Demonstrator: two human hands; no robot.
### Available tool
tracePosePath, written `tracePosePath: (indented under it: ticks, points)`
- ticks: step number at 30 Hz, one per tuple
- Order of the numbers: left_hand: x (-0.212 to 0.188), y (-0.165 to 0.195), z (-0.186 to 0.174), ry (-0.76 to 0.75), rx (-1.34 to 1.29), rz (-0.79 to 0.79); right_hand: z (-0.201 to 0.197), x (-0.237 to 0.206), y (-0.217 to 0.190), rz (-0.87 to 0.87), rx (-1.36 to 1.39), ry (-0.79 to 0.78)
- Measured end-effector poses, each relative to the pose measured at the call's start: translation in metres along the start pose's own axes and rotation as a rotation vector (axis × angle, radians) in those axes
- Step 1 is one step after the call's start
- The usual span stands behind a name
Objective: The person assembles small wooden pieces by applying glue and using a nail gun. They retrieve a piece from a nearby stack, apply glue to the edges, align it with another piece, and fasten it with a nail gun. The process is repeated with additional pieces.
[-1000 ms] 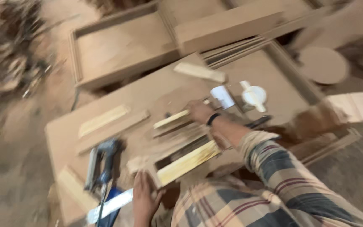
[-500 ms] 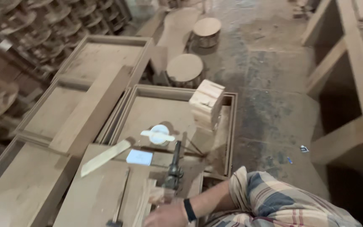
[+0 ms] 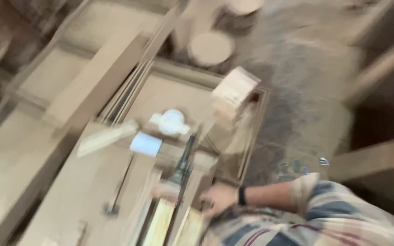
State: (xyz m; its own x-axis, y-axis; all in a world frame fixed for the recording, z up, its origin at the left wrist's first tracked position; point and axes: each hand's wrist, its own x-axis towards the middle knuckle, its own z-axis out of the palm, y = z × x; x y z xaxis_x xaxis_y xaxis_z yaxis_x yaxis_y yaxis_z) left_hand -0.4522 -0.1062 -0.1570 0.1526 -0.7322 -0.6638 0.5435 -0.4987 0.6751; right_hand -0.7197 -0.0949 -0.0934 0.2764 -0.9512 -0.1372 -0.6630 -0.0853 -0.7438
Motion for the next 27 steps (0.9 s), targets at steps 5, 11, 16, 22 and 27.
tracePosePath:
  ticks: [5,11,16,22,27]
  points:
    - [-0.064,0.002,-0.134,0.056,-0.399,0.112,0.017,0.007,0.030,0.129,0.488,-0.224]
    - [-0.064,0.021,-0.159,0.046,-0.222,0.223,0.030,0.031,0.028,0.227,0.601,-0.207]
    - [-0.068,0.038,-0.161,0.041,-0.116,0.199,0.032,0.068,0.007,0.107,0.481,-0.172]
    - [-0.054,0.058,-0.157,0.003,0.088,0.267,0.026,0.093,-0.027,0.092,0.341,-0.044]
    - [-0.054,0.081,-0.157,-0.027,0.140,0.340,0.025,0.092,-0.055,0.067,0.292,0.031]
